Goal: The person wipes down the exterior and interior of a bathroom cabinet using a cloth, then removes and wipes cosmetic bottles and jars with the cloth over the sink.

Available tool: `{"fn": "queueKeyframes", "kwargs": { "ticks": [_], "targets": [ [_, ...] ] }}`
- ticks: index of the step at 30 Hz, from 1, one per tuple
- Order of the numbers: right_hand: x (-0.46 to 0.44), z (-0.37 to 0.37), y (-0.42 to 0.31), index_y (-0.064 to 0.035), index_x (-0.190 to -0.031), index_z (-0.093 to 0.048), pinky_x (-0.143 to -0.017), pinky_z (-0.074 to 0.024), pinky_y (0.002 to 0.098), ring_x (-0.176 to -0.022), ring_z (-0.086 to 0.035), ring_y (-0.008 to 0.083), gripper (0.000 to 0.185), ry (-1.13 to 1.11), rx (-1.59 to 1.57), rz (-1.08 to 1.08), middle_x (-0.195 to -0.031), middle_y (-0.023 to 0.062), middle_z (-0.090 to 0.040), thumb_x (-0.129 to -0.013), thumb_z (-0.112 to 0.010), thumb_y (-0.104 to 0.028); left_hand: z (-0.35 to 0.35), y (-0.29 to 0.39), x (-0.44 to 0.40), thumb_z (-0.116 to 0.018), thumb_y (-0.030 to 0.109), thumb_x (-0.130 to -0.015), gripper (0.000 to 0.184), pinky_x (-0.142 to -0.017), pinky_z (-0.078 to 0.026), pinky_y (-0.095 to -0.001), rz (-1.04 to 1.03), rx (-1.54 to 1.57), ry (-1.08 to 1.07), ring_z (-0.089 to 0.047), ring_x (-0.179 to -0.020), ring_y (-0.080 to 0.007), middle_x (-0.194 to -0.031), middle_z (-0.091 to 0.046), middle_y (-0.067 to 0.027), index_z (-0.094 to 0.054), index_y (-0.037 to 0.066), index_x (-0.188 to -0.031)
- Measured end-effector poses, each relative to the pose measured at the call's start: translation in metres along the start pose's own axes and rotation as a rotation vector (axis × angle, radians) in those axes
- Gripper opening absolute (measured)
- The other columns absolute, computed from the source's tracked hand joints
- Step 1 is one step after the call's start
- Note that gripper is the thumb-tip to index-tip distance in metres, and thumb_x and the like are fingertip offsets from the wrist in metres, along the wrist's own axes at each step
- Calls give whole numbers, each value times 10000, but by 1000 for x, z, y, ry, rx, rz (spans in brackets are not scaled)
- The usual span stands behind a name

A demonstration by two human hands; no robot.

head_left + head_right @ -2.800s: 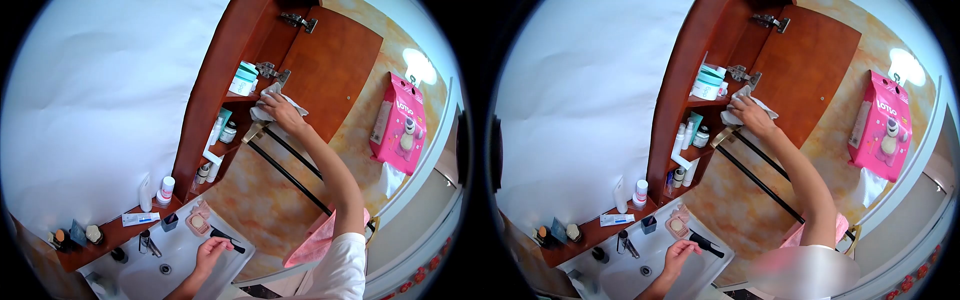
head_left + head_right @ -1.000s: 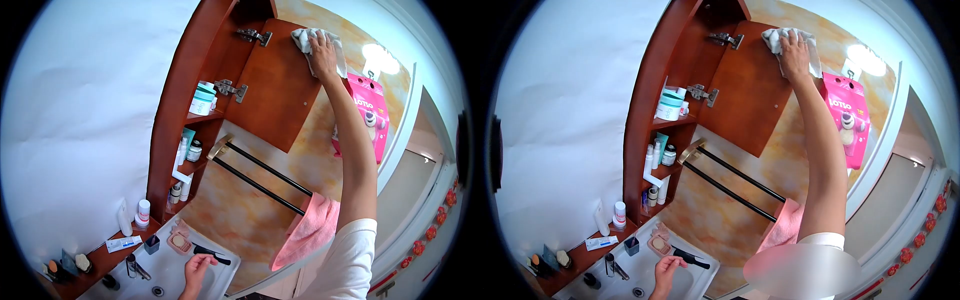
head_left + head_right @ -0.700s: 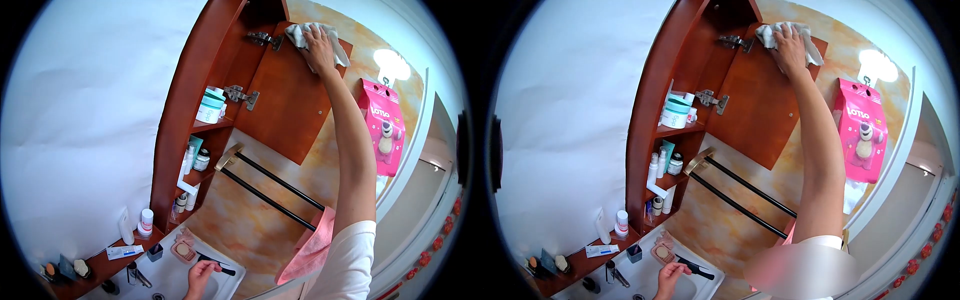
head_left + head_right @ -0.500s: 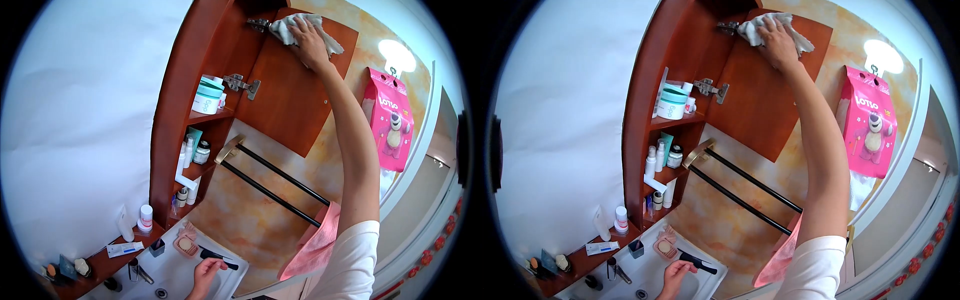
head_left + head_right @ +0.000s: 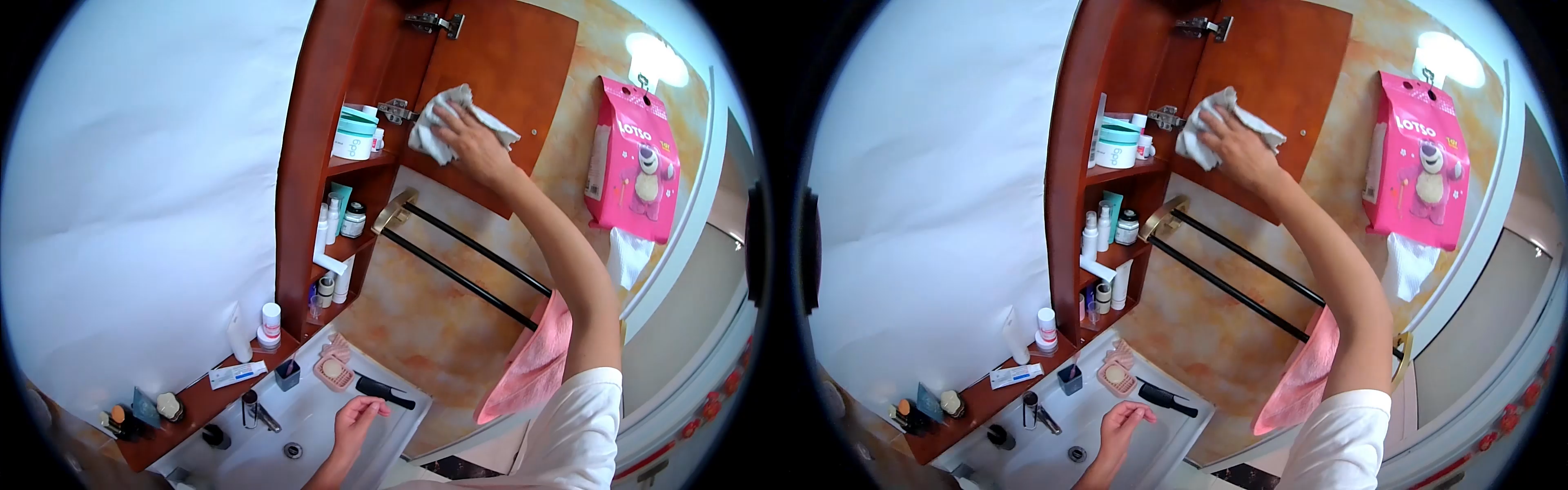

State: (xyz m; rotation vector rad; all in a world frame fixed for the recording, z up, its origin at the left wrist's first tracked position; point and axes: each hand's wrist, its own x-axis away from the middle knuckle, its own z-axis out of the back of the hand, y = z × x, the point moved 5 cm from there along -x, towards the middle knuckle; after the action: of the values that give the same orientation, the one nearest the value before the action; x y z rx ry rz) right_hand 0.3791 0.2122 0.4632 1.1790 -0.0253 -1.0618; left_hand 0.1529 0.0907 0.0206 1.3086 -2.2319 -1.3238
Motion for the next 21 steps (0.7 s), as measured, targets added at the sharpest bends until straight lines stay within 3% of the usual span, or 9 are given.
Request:
{"fn": "queueKeyframes", "kwargs": {
  "ticks": [3,7,9,11,13,15,17,19,21],
  "targets": [
    [26,-5,-23,-63,-1095,-620,-1106,-372,387,-1372,-343,330,327,-151,-81,84,-1436,126,-412,-774,-578,-23,3,12,7,-546,56,-961,125,-831,-504,-279,-25,-26,17,-648,-866,-162,-917,-675,-103,-619,-34,-1009],
    [29,-4,-22,-71,-1027,-633,-982,-451,391,-1174,-497,327,259,-130,-106,86,-1260,125,-527,-783,-560,-24,5,43,6,-555,40,-947,107,-836,-497,-280,-102,-137,62,-638,-869,-151,-916,-674,-100,-616,-32,-997],
    [9,15,-11,-82,-1037,-634,-872,-473,415,-1018,-560,346,327,110,-320,-173,-1053,143,-576,-726,-602,14,4,72,-5,-540,11,-941,91,-836,-496,-291,-176,-289,87,-638,-867,-164,-903,-675,-98,-615,-22,-983],
    [-19,28,4,-94,-1066,-631,-846,-478,435,-979,-574,355,413,338,-430,-253,-1027,139,-585,-676,-639,43,5,115,-27,-534,-4,-940,87,-828,-491,-276,-372,-592,113,-635,-876,-146,-919,-676,-95,-612,-16,-976],
    [-51,24,16,-98,-1068,-638,-836,-485,436,-961,-584,356,448,435,-444,-285,-1021,134,-587,-650,-660,61,-12,170,-48,-546,-1,-930,107,-818,-484,-265,-511,-589,150,-629,-878,-135,-929,-676,-86,-613,-15,-1011],
    [-85,11,20,-98,-1072,-641,-829,-498,426,-969,-591,354,407,414,-357,-302,-1029,142,-588,-686,-657,29,-50,231,-59,-570,10,-911,150,-804,-483,-266,-684,-887,255,-626,-858,-149,-936,-678,-84,-609,-31,-1050],
    [-116,-12,20,-103,-1110,-628,-845,-500,426,-993,-588,347,452,336,-295,-318,-1046,137,-582,-678,-688,16,-68,264,-83,-607,15,-873,238,-836,-474,-281,-953,-1091,252,-627,-904,-185,-989,-669,-114,-602,-35,-1105],
    [-139,-34,16,-115,-1116,-634,-841,-509,426,-1003,-598,341,445,259,-330,-353,-1052,139,-588,-690,-698,-2,-82,286,-108,-636,31,-850,395,-894,-466,-324,-1146,-1325,283,-594,-1074,-265,-1174,-602,-178,-547,-20,-1231],
    [-158,-47,6,-107,-1076,-636,-797,-531,432,-975,-622,322,373,270,-271,-335,-1050,133,-596,-715,-691,-31,-91,299,-135,-655,54,-842,538,-969,-435,-362,-1180,-1446,358,-508,-1206,-323,-1308,-507,-209,-453,-16,-1336]
  ]
}}
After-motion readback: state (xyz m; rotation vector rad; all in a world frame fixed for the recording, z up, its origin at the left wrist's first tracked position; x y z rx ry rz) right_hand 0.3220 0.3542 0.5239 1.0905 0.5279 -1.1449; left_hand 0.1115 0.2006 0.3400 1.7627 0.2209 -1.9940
